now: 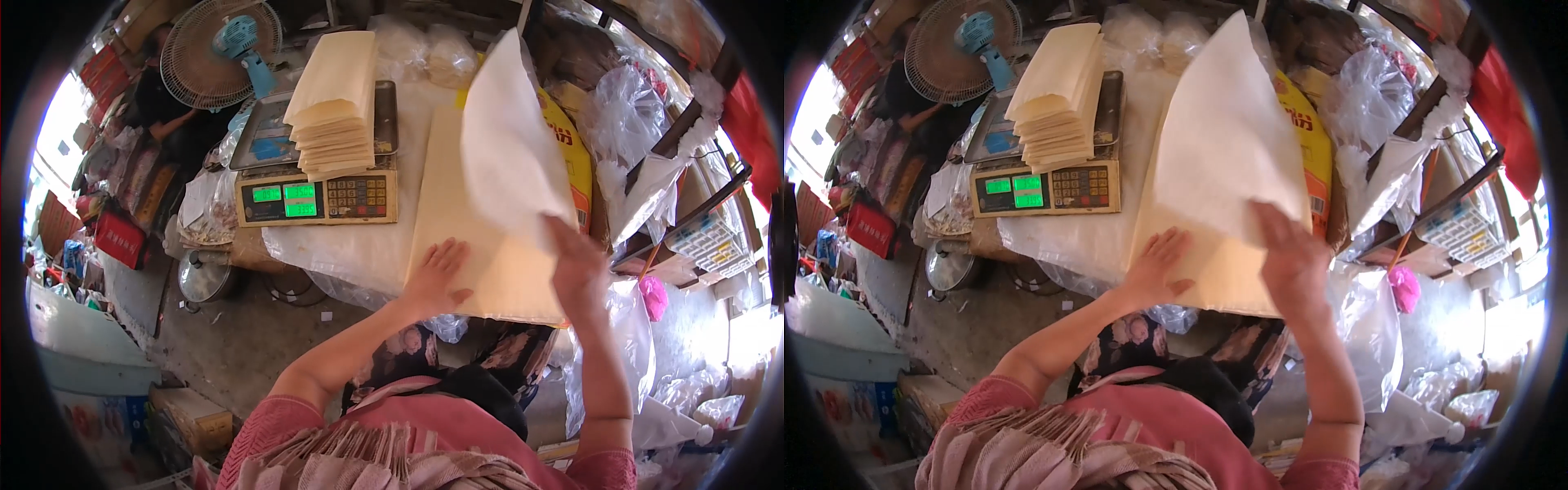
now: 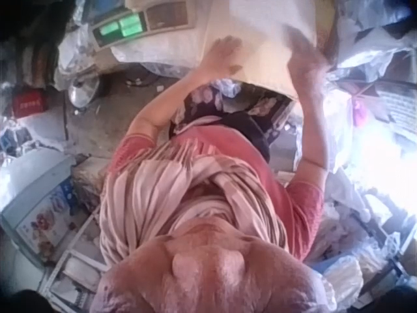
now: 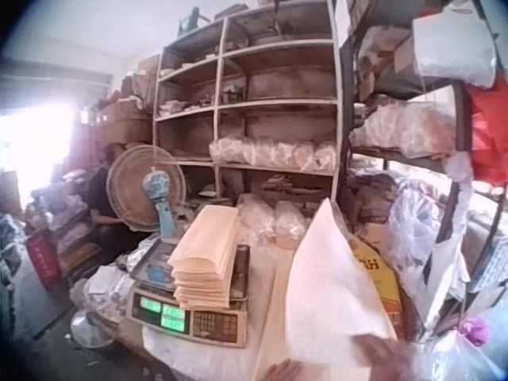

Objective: The person counts and stacks flat sheets of dough by hand on a scale, then places a stack into a plastic bag.

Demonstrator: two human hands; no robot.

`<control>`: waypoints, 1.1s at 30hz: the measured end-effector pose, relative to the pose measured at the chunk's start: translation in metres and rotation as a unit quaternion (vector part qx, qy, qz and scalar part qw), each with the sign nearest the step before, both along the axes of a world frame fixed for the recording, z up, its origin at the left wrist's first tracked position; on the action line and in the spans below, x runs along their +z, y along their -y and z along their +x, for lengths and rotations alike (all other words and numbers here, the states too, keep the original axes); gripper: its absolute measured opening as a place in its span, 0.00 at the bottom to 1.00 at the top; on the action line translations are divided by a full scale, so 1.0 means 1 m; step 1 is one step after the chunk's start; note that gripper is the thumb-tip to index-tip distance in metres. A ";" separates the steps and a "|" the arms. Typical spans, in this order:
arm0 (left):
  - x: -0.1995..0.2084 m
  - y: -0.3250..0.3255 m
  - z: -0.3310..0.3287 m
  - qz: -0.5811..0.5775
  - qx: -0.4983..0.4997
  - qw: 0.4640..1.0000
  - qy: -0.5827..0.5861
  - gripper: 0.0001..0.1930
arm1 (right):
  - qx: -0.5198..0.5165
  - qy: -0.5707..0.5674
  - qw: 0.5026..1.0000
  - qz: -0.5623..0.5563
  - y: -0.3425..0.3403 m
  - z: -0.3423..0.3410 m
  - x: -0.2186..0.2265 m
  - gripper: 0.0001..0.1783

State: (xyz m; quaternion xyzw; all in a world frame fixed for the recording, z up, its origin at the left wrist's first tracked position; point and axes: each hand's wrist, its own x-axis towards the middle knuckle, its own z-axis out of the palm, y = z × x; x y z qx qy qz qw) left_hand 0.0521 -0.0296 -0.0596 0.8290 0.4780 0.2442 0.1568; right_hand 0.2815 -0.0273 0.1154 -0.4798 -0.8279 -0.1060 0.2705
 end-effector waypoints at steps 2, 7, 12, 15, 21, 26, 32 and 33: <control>-0.026 -0.010 0.000 -0.070 0.027 0.994 0.085 0.36 | 0.071 -0.049 0.995 -0.044 0.006 0.003 -0.048 0.28; 0.021 -0.007 0.002 0.085 0.094 0.955 0.268 0.41 | 0.114 0.034 0.985 -0.121 0.032 0.014 -0.127 0.31; 0.030 -0.019 -0.013 0.167 0.044 0.982 0.078 0.42 | -0.084 0.067 0.981 -0.159 0.032 0.072 -0.144 0.30; 0.017 -0.039 -0.020 0.105 0.094 0.976 0.164 0.33 | -0.092 0.097 0.983 -0.128 0.028 0.113 -0.149 0.24; 0.070 -0.053 -0.018 0.104 -0.011 0.942 0.318 0.13 | -0.113 -0.097 0.983 0.110 -0.004 0.111 -0.047 0.18; 0.072 -0.058 -0.047 0.245 -0.004 0.943 0.224 0.09 | -0.044 -0.010 0.994 0.103 0.010 0.094 -0.011 0.17; 0.035 0.000 -0.071 -0.108 -0.102 0.976 0.158 0.09 | 0.017 0.022 0.964 -0.266 0.058 0.136 -0.075 0.11; 0.041 0.009 -0.075 -0.158 -0.100 0.981 0.057 0.10 | 0.011 -0.022 0.937 -0.348 0.064 0.134 -0.065 0.09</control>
